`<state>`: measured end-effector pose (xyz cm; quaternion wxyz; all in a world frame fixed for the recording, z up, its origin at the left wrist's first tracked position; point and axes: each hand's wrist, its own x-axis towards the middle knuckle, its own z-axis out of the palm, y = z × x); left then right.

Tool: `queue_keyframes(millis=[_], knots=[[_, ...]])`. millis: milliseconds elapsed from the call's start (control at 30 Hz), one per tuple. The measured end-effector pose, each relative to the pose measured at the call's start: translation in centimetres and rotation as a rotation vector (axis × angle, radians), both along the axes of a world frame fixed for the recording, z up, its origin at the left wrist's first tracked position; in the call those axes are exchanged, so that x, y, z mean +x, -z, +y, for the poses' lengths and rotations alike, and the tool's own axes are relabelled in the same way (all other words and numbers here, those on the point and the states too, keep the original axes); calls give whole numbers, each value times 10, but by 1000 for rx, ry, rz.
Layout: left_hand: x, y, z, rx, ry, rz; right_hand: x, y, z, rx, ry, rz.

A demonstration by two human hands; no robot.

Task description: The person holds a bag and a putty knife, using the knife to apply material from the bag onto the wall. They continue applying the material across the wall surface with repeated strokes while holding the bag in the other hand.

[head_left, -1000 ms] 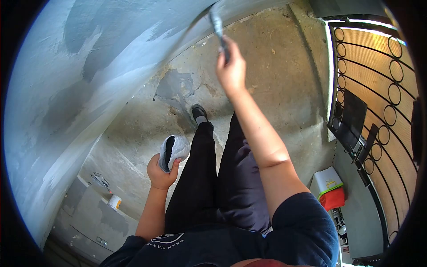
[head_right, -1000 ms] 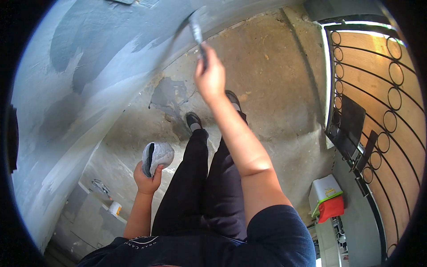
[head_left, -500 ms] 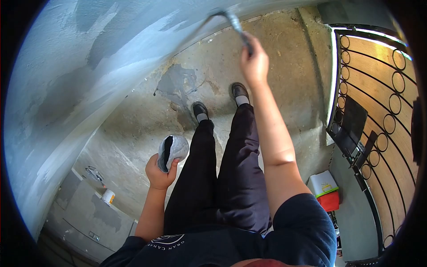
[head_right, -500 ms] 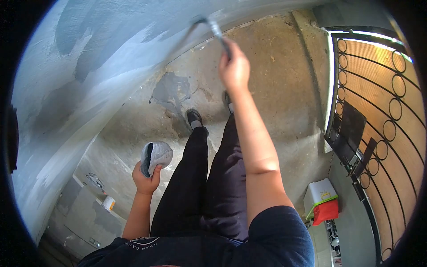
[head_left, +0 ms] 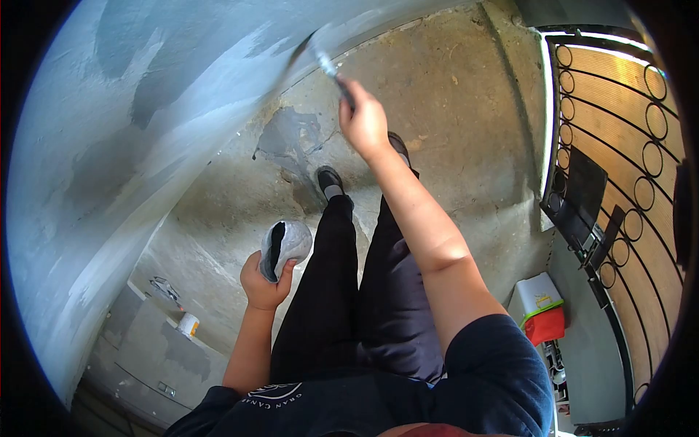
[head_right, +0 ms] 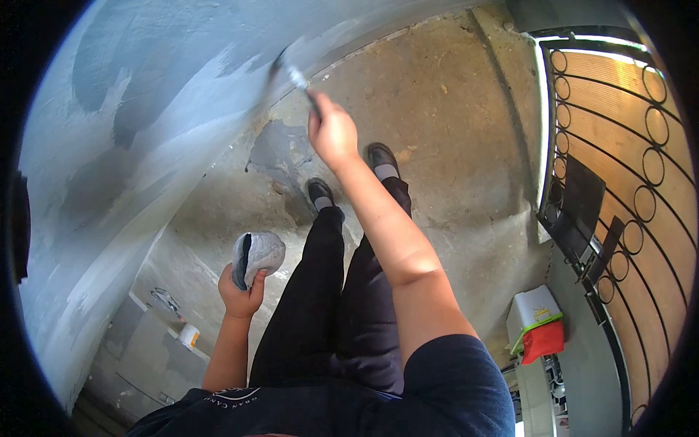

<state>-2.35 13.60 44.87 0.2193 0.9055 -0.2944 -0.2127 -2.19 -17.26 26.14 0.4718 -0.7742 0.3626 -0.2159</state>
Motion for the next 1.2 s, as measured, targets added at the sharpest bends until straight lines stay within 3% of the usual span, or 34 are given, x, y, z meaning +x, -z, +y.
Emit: queue_keyframes(millis=[33, 100, 167, 300, 500, 567, 800, 1000, 1200], knots=[[0, 1, -1, 3, 7, 3, -6, 2, 1, 1, 6, 1], [0, 4, -5, 2, 21, 0, -17, -2, -5, 38, -272, 166], [0, 5, -10, 4, 37, -2, -19, 4, -18, 18, -292, 205], [-2, 5, -22, -15, 39, 1, -21, 22, -73, -153, 69, 17], [-4, 9, -47, -26, 57, 15, -24, 16, -126, 46, 558, 95], [-4, 10, -61, -23, 72, 16, -12, 17, -121, 30, 571, -13], [-10, 15, -97, 4, 94, 48, 9, 30, -37, 210, 321, 37], [-13, 5, -131, 38, 147, 94, -19, 48, -45, 170, -240, 242], [-19, 0, -157, 19, 112, 90, -30, 66, -120, 105, 69, 182]])
